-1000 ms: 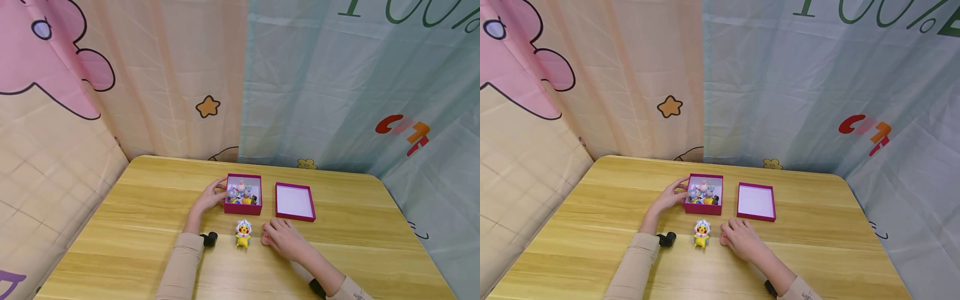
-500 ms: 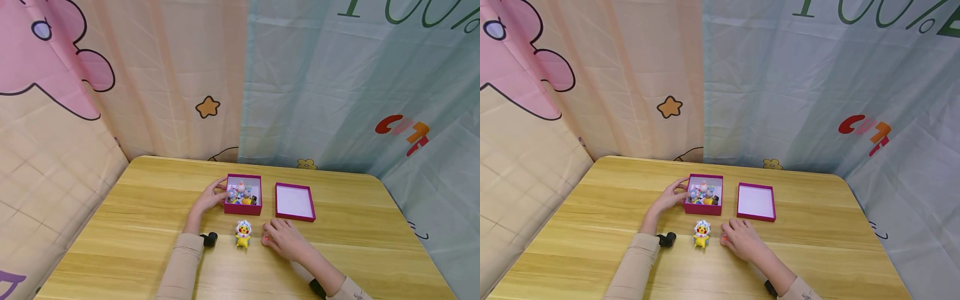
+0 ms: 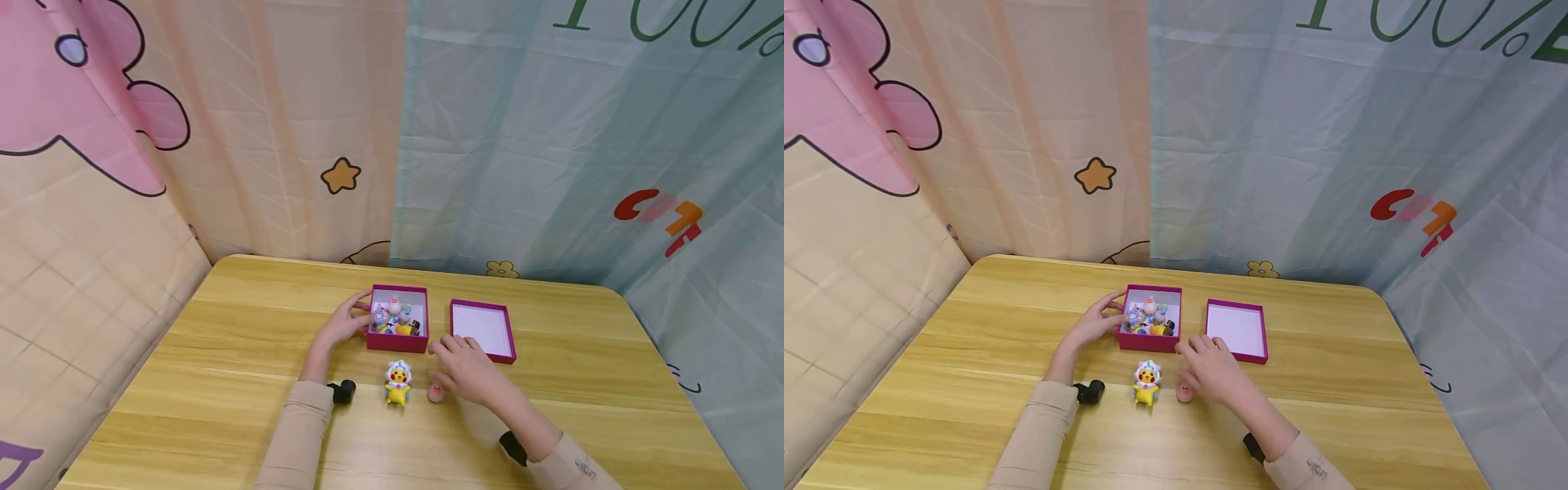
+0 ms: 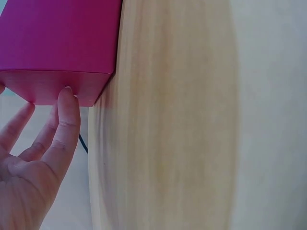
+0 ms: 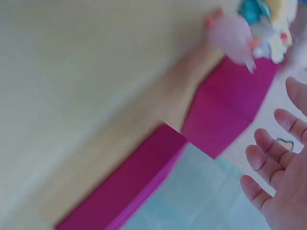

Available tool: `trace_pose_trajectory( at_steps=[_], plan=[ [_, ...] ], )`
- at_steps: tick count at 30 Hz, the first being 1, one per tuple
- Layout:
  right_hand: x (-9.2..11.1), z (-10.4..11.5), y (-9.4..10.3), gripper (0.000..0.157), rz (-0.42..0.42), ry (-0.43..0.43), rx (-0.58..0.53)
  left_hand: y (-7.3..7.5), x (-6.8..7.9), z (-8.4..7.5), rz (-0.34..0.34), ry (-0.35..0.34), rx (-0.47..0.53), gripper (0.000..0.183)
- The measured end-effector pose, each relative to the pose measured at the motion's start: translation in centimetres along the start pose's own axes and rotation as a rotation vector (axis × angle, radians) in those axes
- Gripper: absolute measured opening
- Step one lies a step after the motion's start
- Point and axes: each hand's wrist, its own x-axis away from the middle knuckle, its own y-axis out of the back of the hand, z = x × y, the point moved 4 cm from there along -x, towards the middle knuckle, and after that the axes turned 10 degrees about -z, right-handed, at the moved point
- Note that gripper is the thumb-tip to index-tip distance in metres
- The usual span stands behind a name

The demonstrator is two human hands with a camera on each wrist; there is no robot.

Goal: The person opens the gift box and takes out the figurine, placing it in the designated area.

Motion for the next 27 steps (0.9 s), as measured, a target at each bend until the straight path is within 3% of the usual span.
trace_pose_trajectory(
  at_steps=[7,11,19,27],
  plan=[
    [-3.4,-1.2,1.4,0.033,-0.077,0.005,0.06,-0.1,-0.6,1.0,-0.017,-0.013,-0.009,0.06],
    [-5.1,-1.9,1.3,0.032,-0.066,-0.013,0.07,-0.2,-0.6,1.0,-0.019,-0.01,-0.016,0.061],
    [-7.9,-2.6,0.1,0.035,-0.016,-0.056,0.073,0.0,-0.6,1.0,-0.026,0.005,-0.015,0.061],
    [-9.8,-2.8,-1.8,0.038,-0.026,-0.019,0.115,0.0,-0.6,0.9,-0.018,-0.002,-0.018,0.061]
  ],
)
